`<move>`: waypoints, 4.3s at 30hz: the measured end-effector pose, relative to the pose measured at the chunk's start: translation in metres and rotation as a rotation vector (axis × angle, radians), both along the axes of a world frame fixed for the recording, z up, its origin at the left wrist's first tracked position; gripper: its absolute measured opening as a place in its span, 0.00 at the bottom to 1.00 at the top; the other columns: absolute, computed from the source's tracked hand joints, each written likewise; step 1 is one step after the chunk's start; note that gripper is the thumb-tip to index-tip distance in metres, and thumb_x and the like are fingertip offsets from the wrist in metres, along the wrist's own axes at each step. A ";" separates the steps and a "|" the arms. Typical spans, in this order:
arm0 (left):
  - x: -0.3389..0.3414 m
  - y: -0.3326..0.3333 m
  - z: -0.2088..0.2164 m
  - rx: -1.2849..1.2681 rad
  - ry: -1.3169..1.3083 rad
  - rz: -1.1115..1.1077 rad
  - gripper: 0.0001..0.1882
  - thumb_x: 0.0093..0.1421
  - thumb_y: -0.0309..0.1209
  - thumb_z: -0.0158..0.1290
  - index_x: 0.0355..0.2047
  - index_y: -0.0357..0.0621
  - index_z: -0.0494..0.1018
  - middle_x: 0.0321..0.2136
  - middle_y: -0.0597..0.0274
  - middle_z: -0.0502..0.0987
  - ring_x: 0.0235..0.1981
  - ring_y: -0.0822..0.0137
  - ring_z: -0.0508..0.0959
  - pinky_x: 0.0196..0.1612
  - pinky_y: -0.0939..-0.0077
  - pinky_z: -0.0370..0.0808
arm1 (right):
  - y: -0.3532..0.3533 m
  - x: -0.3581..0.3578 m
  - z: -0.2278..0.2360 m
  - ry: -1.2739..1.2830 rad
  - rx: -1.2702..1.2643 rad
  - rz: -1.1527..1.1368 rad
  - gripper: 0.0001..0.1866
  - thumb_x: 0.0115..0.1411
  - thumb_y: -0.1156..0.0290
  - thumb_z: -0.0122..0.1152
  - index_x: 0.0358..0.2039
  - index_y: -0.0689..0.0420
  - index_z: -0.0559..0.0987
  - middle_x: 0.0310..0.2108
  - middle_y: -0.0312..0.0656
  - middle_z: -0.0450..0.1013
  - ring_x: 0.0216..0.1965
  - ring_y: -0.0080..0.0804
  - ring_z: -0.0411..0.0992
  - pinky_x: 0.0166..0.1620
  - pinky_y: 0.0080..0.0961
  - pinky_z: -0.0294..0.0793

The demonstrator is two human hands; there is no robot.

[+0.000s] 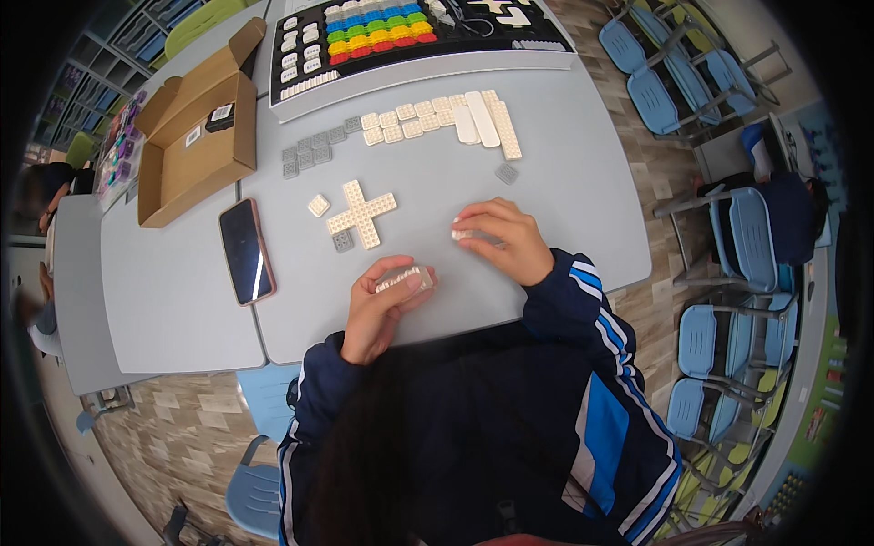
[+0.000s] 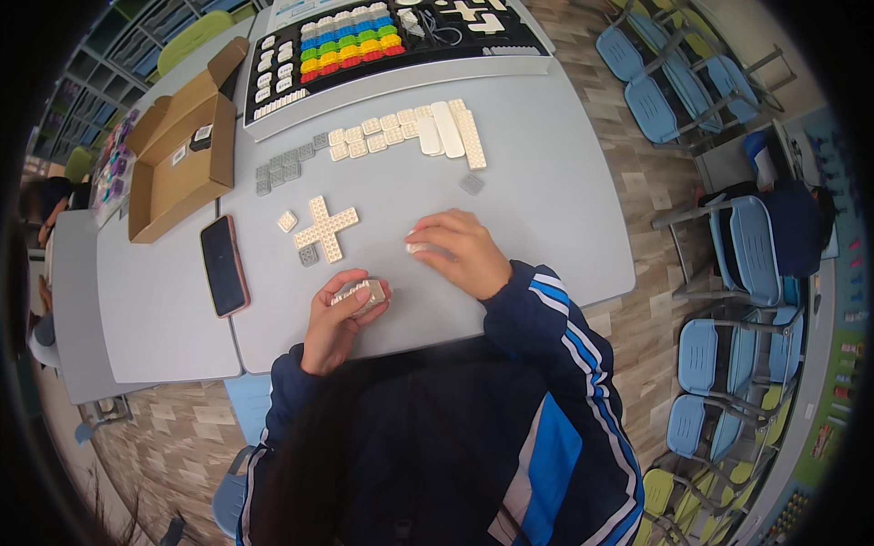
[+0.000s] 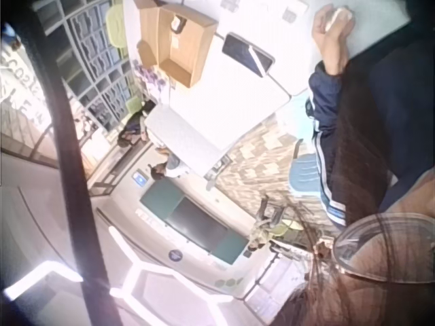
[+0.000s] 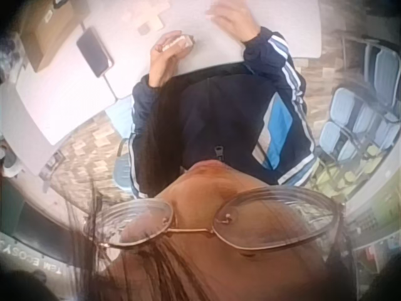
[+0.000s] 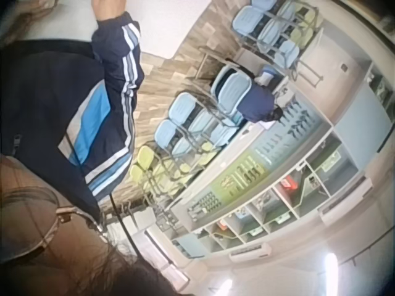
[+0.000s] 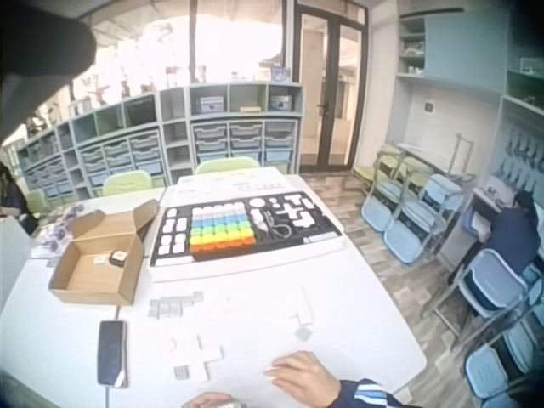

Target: The person assembles small white and gray interlocking blocks into a cross-shaped structure on a table. They repeatedly pick up blocks, connect them, and place them into a tray. The person closes the tray lid at the end.

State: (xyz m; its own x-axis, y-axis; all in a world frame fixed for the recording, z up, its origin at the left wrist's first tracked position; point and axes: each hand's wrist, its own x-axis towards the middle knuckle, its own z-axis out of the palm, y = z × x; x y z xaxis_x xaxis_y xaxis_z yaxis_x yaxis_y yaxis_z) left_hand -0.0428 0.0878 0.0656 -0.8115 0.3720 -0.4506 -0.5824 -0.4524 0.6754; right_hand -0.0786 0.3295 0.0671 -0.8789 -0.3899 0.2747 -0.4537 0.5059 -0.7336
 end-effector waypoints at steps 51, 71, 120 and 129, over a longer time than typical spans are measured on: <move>-0.036 0.062 0.019 -0.126 0.371 0.541 0.17 0.50 0.19 0.61 0.40 0.36 0.70 0.34 0.57 0.78 0.35 0.75 0.75 0.39 0.84 0.71 | -0.060 0.013 0.028 0.335 -0.102 -0.213 0.42 0.39 0.73 0.71 0.57 0.56 0.65 0.50 0.46 0.64 0.50 0.46 0.65 0.57 0.51 0.59; -0.057 0.062 0.028 -0.045 0.428 0.489 0.25 0.51 0.23 0.62 0.48 0.37 0.65 0.41 0.53 0.76 0.40 0.72 0.75 0.43 0.81 0.71 | -0.082 -0.022 0.010 0.361 -0.320 -0.314 0.45 0.36 0.76 0.73 0.55 0.62 0.59 0.49 0.52 0.63 0.51 0.52 0.63 0.53 0.38 0.65; -0.125 -0.038 0.011 -0.180 0.587 0.861 0.19 0.63 0.34 0.47 0.52 0.45 0.59 0.49 0.55 0.71 0.37 0.70 0.75 0.44 0.77 0.66 | -0.177 -0.254 -0.013 0.410 -0.097 -0.956 0.21 0.39 0.67 0.70 0.31 0.55 0.68 0.37 0.50 0.61 0.44 0.49 0.59 0.57 0.48 0.52; -0.125 -0.040 0.010 -0.192 0.576 0.860 0.19 0.63 0.34 0.47 0.52 0.46 0.59 0.49 0.56 0.71 0.38 0.70 0.75 0.43 0.77 0.66 | -0.186 -0.260 -0.023 0.506 -0.227 -0.957 0.22 0.40 0.71 0.70 0.32 0.57 0.65 0.37 0.50 0.58 0.47 0.54 0.58 0.60 0.57 0.47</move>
